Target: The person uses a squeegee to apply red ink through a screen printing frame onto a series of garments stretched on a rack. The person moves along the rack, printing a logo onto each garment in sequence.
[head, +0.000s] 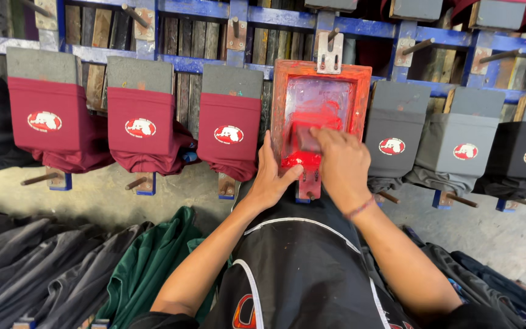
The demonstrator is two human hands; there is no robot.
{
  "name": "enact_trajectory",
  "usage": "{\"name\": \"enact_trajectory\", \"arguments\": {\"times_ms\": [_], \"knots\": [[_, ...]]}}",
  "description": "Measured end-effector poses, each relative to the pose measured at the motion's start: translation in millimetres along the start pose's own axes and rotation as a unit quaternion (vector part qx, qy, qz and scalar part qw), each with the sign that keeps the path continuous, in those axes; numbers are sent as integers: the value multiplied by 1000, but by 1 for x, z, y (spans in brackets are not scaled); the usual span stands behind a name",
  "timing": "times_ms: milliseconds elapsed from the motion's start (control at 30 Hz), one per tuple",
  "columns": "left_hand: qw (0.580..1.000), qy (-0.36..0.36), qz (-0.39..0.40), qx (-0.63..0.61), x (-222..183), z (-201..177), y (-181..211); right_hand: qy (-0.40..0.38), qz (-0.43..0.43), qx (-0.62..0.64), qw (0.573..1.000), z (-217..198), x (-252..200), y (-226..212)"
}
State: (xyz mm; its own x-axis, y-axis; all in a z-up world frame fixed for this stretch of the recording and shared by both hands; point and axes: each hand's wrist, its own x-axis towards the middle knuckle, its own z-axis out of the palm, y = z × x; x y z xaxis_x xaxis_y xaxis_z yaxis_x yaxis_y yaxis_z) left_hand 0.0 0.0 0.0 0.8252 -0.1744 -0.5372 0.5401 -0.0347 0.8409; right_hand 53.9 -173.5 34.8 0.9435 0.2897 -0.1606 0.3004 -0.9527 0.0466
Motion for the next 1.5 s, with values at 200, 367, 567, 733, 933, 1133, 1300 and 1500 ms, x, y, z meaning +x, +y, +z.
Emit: {"name": "enact_trajectory", "arguments": {"times_ms": [200, 367, 567, 733, 933, 1133, 1300, 1500], "knots": [[1000, 12, -6, 8, -1, 2, 5, -77, -22, -7, 997, 16, -46, 7], [1000, 16, -9, 6, 0, 1, 5, -81, 22, 310, 947, -55, -28, 24], [997, 56, 44, 2, 7, 8, -12, -26, 62, 589, 805, 86, -48, 90], [987, 140, 77, -36, -5, 29, 0, 80, 13, 655, 751, 78, -34, 74], [985, 156, 76, -9, -19, 95, 49, 43, 130, 722, 678, 33, -82, 139], [988, 139, -60, -8, 25, 174, 76, 19, 249, 700, 669, 72, -80, 238], [979, 200, -26, -16, 41, 198, 78, 4, 186, 683, 706, 76, -51, 260], [975, 215, 9, -54, 49, 210, 41, 66, 90, 601, 791, 110, -60, 274]]}}
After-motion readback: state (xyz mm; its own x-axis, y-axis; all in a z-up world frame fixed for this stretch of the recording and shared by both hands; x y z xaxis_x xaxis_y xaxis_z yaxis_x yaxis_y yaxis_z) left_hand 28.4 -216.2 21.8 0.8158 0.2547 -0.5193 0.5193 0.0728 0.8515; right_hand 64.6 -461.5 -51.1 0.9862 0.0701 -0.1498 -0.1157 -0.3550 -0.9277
